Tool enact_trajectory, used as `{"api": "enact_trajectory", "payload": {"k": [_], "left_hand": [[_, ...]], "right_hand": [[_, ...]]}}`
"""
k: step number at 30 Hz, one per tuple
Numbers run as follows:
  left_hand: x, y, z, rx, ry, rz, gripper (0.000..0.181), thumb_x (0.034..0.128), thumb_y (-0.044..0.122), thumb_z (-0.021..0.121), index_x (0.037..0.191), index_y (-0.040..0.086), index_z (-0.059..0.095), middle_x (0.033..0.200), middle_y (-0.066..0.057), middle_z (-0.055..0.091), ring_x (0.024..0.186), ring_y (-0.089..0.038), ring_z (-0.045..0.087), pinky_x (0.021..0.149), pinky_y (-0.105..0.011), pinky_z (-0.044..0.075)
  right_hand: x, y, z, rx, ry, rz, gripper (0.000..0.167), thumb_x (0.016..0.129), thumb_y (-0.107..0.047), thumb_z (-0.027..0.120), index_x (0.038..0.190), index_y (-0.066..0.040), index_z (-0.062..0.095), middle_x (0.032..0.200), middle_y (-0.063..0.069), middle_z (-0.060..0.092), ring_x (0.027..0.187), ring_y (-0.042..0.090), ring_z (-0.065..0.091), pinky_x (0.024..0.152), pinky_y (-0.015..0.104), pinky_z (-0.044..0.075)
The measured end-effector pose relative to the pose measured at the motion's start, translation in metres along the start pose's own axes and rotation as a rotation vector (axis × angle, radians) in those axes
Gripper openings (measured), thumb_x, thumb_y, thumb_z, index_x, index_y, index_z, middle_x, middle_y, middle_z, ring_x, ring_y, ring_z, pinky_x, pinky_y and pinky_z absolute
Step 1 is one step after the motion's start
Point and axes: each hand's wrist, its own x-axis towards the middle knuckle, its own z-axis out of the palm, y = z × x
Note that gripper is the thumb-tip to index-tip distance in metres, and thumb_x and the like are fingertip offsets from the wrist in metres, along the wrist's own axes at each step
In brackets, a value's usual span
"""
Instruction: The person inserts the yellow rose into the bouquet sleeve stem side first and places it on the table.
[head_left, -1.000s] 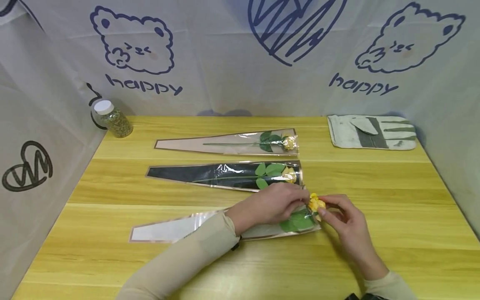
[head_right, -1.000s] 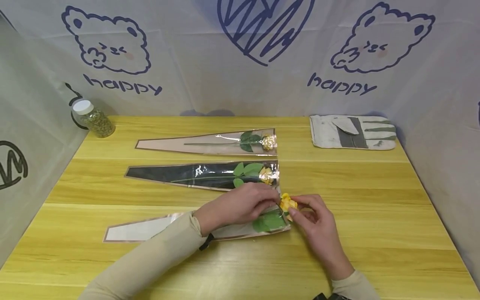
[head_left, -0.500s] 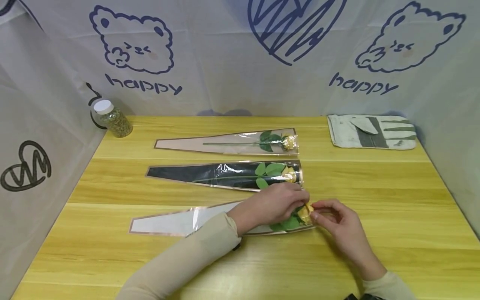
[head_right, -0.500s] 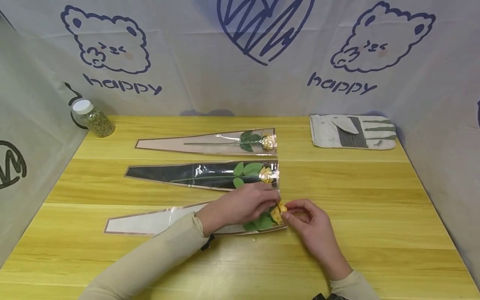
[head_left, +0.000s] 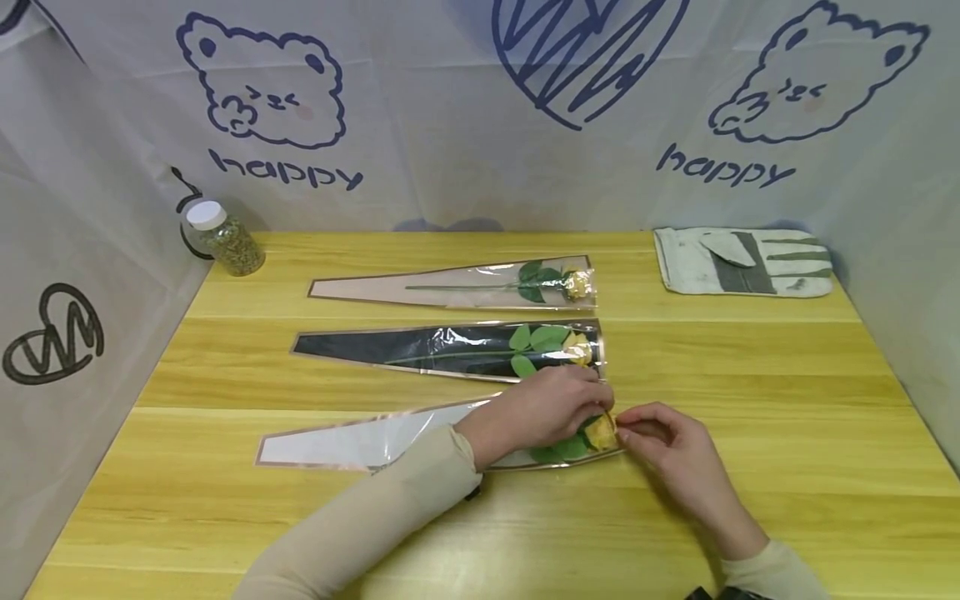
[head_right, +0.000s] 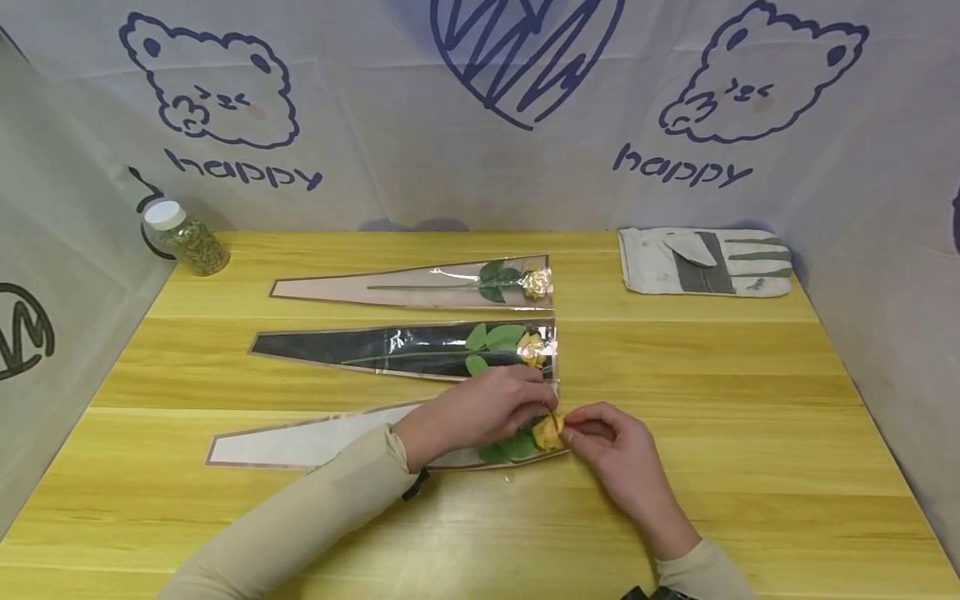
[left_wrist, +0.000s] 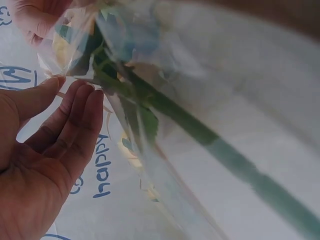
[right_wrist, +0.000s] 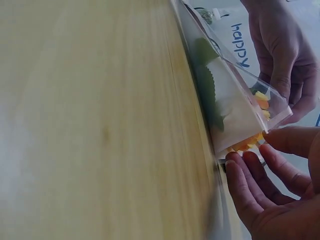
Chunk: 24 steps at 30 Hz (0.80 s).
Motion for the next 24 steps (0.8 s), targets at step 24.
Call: {"api": "enact_trajectory", "payload": {"k": [24], "left_hand": [[-0.0001,0.0024,0.0041,0.01,-0.09,-0.079,0.023,0.1011,0.02,0.057,0.122,0.017,0.067,0.117,0.003,0.065,0.101,-0.008,0.06,0.081,-0.02,0.048]], "right_hand": [[-0.0035,-0.0073,-0.0055,-0.183,-0.126,-0.054,0.016,0.096,-0.018,0.065,0.094,-0.002,0.068,0.083,0.007,0.064,0.069,0.017,0.058,0.061,0.028,0.047]]}}
